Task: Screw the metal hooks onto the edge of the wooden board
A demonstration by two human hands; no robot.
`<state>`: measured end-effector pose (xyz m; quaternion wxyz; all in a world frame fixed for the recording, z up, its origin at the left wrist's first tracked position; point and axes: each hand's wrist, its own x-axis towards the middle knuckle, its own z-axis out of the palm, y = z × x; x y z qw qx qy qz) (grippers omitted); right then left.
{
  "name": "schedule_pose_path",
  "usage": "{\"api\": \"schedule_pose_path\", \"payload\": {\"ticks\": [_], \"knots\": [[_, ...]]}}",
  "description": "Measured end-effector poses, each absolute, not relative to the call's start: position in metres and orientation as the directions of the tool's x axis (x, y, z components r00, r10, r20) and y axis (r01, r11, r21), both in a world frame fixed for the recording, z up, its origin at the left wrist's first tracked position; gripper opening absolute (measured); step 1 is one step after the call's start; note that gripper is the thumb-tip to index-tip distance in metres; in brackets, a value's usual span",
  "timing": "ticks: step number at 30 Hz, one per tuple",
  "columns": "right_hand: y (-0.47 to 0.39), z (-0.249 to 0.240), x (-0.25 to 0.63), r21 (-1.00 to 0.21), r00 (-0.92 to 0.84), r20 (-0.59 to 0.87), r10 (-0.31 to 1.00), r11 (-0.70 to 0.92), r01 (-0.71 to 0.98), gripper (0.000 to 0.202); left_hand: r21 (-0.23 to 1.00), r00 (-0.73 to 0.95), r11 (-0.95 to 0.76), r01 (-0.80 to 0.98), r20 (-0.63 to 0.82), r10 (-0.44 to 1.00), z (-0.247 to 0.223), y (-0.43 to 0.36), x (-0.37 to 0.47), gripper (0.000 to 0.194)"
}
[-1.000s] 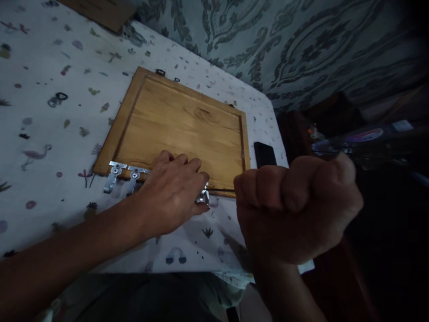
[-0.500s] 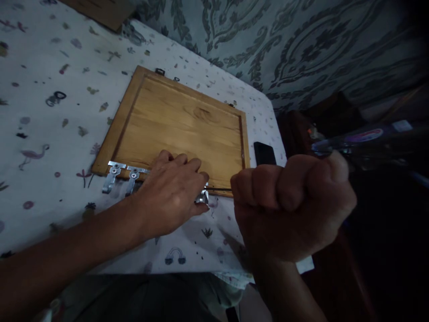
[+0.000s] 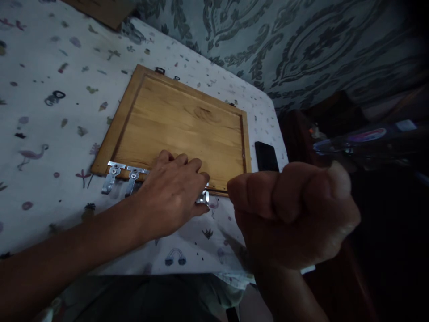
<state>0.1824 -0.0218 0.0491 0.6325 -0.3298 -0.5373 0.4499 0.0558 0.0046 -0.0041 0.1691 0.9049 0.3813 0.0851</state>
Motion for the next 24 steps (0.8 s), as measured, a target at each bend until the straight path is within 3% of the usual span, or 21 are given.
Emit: {"api": "schedule_pose_path", "payload": {"ticks": [9,21,24], "knots": [[-0.017,0.049,0.191,-0.892,-0.144,0.393,0.908,0.338,-0.301,0.055,0.35,0.694,-0.655,0.67,0.016,0.72,-0.001,0.003,0.056,0.03],[-0.014,0.049,0.193,-0.888,-0.136,0.371,0.919,0.308,-0.341,0.053,0.384,0.696,-0.64,0.666,-0.011,0.718,0.0,0.005,0.057,0.03],[-0.007,0.047,0.195,-0.877,-0.241,0.398,0.885,0.29,-0.383,0.052,0.389,0.694,-0.639,0.663,-0.001,0.72,-0.001,0.004,0.056,0.031]]}}
